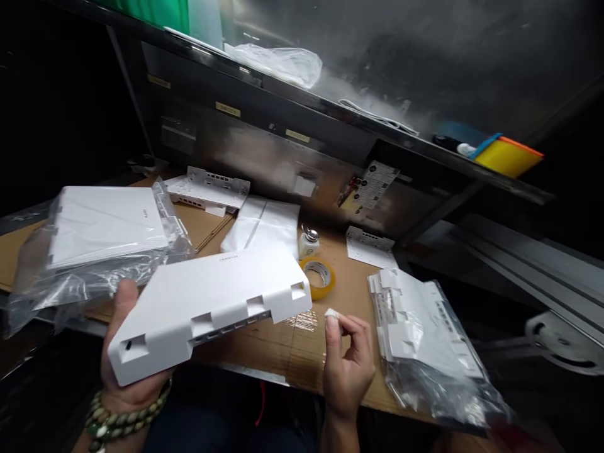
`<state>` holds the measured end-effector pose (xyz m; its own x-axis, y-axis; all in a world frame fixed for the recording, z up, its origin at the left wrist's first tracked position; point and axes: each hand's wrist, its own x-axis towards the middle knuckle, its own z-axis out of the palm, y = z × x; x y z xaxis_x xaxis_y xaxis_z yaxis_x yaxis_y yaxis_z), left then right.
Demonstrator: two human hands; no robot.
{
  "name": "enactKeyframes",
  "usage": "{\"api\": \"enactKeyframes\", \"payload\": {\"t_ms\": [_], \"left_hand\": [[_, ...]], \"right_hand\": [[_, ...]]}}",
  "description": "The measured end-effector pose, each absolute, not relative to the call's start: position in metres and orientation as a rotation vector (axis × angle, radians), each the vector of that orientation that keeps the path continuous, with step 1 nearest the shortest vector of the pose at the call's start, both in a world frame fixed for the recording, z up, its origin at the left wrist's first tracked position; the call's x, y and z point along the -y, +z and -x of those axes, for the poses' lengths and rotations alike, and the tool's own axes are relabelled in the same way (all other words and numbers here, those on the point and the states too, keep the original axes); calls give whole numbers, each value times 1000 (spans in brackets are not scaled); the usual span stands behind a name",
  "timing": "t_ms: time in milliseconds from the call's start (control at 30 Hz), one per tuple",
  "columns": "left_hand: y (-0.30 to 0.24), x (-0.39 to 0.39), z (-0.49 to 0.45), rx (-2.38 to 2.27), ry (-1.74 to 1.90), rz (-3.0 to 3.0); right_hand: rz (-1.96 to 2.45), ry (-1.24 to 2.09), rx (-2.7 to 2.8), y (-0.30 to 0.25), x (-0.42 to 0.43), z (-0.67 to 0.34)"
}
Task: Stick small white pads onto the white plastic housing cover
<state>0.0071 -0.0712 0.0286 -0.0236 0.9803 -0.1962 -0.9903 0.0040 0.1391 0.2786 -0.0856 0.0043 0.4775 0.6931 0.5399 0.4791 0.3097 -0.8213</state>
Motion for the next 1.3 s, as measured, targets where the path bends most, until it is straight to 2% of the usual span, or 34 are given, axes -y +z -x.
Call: {"api": "enactKeyframes", "payload": {"t_ms": [100,267,433,533,900,1100,1300], "left_hand": [[23,73,-8,-510,1672,-113],[0,76,2,-817,1504,-191],[-16,76,-5,-883,1580,-275],[-7,80,-13,-912,1575,-217],[47,51,-15,-1142,1067,-429],[66,64,-32,-1238,1275,-1076],[62,69,-33,-1248,1323,-1251]], "right_hand": [[1297,442,987,5,81,-276],[1119,943,762,14,72,-264],[1122,1129,493,20,66,-255],[1128,1120,455,20,66,-256],[1127,916,685,3,65,-280],[1354,387,994,-4,67,-305],[1273,348,954,15,77,-311]]}}
